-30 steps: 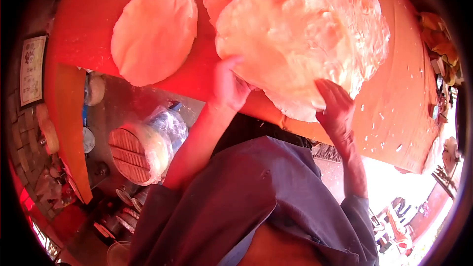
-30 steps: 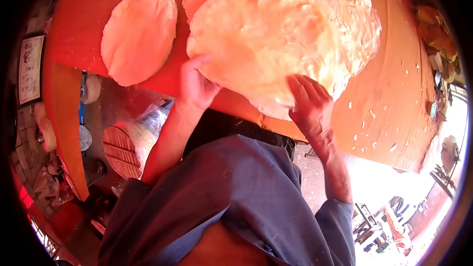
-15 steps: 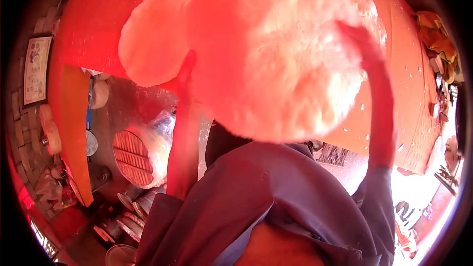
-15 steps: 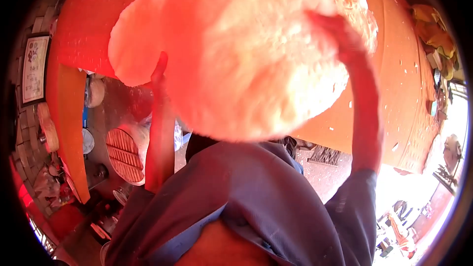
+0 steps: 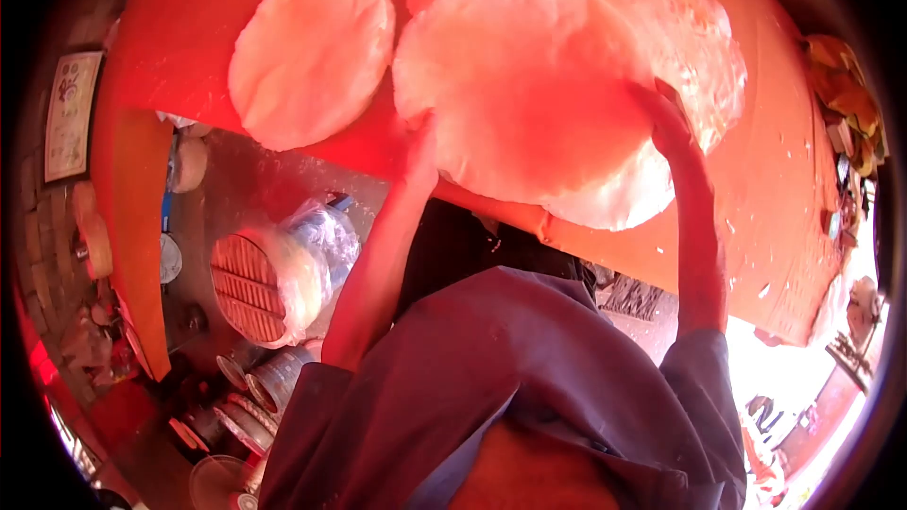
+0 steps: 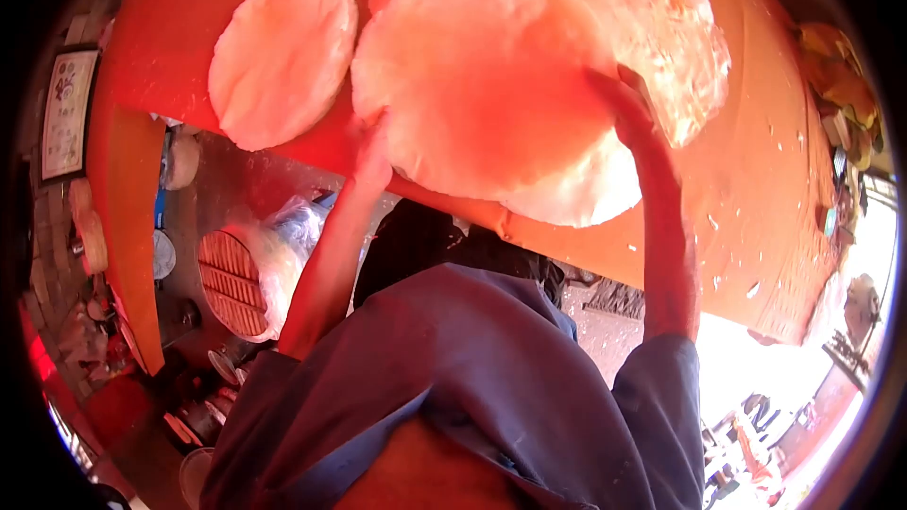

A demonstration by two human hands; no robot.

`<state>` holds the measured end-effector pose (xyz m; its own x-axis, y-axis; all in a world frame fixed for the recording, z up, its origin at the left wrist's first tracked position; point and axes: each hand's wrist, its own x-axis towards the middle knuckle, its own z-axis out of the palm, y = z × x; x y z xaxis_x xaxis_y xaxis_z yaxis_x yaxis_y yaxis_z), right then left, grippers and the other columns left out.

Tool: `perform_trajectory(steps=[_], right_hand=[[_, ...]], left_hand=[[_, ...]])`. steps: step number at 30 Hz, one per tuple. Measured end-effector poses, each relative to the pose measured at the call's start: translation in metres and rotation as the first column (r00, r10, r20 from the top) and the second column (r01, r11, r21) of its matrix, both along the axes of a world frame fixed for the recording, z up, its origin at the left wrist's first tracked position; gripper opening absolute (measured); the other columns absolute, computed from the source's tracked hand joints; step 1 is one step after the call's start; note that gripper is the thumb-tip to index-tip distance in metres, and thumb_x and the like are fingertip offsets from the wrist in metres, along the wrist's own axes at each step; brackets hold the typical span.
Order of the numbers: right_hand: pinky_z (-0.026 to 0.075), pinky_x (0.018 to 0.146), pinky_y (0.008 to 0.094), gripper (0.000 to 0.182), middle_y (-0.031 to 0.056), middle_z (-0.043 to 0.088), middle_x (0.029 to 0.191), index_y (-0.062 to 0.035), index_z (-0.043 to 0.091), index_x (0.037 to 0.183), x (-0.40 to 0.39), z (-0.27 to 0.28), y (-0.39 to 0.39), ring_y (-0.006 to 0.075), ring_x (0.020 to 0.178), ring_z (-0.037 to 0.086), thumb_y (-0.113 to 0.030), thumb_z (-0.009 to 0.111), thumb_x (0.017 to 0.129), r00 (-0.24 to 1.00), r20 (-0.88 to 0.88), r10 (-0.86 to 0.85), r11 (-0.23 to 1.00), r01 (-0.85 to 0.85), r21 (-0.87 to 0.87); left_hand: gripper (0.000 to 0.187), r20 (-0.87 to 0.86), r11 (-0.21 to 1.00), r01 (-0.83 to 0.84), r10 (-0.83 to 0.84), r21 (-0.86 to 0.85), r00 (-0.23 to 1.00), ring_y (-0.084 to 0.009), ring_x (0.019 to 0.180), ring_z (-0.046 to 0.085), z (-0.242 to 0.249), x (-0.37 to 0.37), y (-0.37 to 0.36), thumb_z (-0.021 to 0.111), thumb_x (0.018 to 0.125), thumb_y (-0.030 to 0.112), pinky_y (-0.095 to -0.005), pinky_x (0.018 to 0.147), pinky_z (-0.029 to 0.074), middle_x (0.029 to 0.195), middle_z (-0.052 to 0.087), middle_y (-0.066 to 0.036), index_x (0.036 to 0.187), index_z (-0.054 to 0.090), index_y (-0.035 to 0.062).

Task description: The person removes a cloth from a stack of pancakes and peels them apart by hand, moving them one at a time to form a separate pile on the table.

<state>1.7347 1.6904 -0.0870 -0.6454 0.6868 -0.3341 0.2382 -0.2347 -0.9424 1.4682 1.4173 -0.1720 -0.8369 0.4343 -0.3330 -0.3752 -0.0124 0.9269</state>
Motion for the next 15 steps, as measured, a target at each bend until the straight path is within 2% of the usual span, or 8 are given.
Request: perform_trajectory(steps=[1, 3, 5, 7, 9, 11, 12, 15], right_hand=[[0.047, 0.08, 0.0265, 0.039, 0.0053, 0.066, 0.099, 0.0017, 0.062, 0.114, -0.008, -0.002, 0.003, 0.0128, 0.092, 0.06, -0.026, 0.066, 0.086, 0.997, 0.071, -0.002, 0.992, 0.011, -0.127], [0.049, 0.081, 0.0272, 0.039, 0.0065, 0.066, 0.1, 0.0024, 0.061, 0.115, -0.016, 0.008, -0.004, 0.0134, 0.092, 0.061, -0.022, 0.068, 0.085, 0.996, 0.08, -0.029, 0.992, 0.038, -0.121], [0.049, 0.082, 0.0273, 0.039, 0.0067, 0.066, 0.1, 0.0033, 0.061, 0.116, -0.023, 0.029, -0.011, 0.0141, 0.093, 0.061, -0.017, 0.069, 0.084, 0.986, 0.041, -0.163, 0.986, 0.162, 0.026], [0.049, 0.084, 0.0271, 0.04, 0.007, 0.066, 0.102, 0.0037, 0.061, 0.117, -0.038, 0.063, -0.013, 0.015, 0.094, 0.061, -0.016, 0.07, 0.083, 0.969, 0.016, -0.245, 0.952, 0.237, 0.193], [0.051, 0.08, 0.0281, 0.036, 0.007, 0.067, 0.099, 0.004, 0.061, 0.114, -0.058, 0.109, -0.012, 0.0147, 0.089, 0.063, -0.015, 0.068, 0.084, 0.99, -0.004, -0.144, 0.929, 0.136, 0.344], [0.051, 0.08, 0.0276, 0.036, 0.0067, 0.067, 0.099, 0.0029, 0.061, 0.115, -0.089, 0.148, -0.014, 0.0147, 0.089, 0.064, -0.014, 0.067, 0.085, 0.996, -0.047, -0.072, 0.925, 0.084, 0.37], [0.051, 0.079, 0.0272, 0.033, 0.0069, 0.067, 0.1, 0.0028, 0.062, 0.113, -0.11, 0.171, -0.022, 0.0148, 0.089, 0.064, -0.012, 0.068, 0.084, 0.995, -0.085, -0.042, 0.963, 0.063, 0.261], [0.051, 0.078, 0.0267, 0.029, 0.0069, 0.068, 0.097, 0.0027, 0.064, 0.108, -0.173, 0.17, -0.03, 0.015, 0.088, 0.065, -0.01, 0.068, 0.083, 0.971, -0.151, -0.183, 0.928, 0.221, 0.3]], left_hand=[[0.027, -0.013, 1.0, -0.022, 0.022, 0.003, 1.0, -0.0176, 0.104, 0.058, 0.007, 0.001, 0.002, 0.063, 0.089, 0.007, -0.0321, 0.088, 0.049, 0.113, 0.059, -0.008, 0.113, 0.053, 0.0018], [0.029, -0.043, 1.0, -0.027, 0.026, -0.014, 0.999, -0.0169, 0.102, 0.058, 0.021, 0.005, 0.004, 0.064, 0.088, 0.006, -0.0314, 0.087, 0.049, 0.112, 0.06, -0.008, 0.114, 0.054, 0.0015], [0.028, -0.064, 0.996, -0.021, 0.026, 0.09, 0.998, -0.016, 0.102, 0.058, 0.04, -0.002, 0.0, 0.064, 0.087, 0.005, -0.031, 0.088, 0.049, 0.11, 0.061, -0.008, 0.113, 0.056, 0.0007], [0.028, -0.007, 0.973, 0.121, -0.122, 0.196, 0.993, -0.0145, 0.102, 0.058, 0.082, -0.012, 0.003, 0.065, 0.086, 0.005, -0.0308, 0.088, 0.048, 0.111, 0.061, -0.007, 0.112, 0.057, -0.0004], [0.027, -0.005, 0.971, 0.106, -0.107, 0.216, 0.994, -0.0131, 0.097, 0.06, 0.113, -0.028, 0.004, 0.065, 0.086, 0.007, -0.0296, 0.085, 0.049, 0.107, 0.063, -0.006, 0.111, 0.058, -0.0012], [0.024, -0.053, 0.99, 0.11, -0.106, 0.086, 0.993, -0.0118, 0.089, 0.061, 0.131, -0.054, -0.001, 0.066, 0.086, 0.008, -0.0279, 0.08, 0.05, 0.101, 0.064, -0.004, 0.107, 0.06, -0.0009], [0.017, -0.068, 0.992, 0.037, -0.029, 0.117, 0.997, -0.0066, 0.077, 0.055, 0.145, -0.068, -0.001, 0.07, 0.082, 0.009, -0.0234, 0.067, 0.046, 0.088, 0.062, 0.0, 0.094, 0.062, 0.0018], [0.017, -0.19, 0.982, -0.079, 0.112, 0.174, 0.975, -0.0067, 0.078, 0.055, 0.171, -0.122, -0.028, 0.074, 0.079, 0.007, -0.0234, 0.068, 0.047, 0.083, 0.059, 0.001, 0.084, 0.058, 0.0066]])
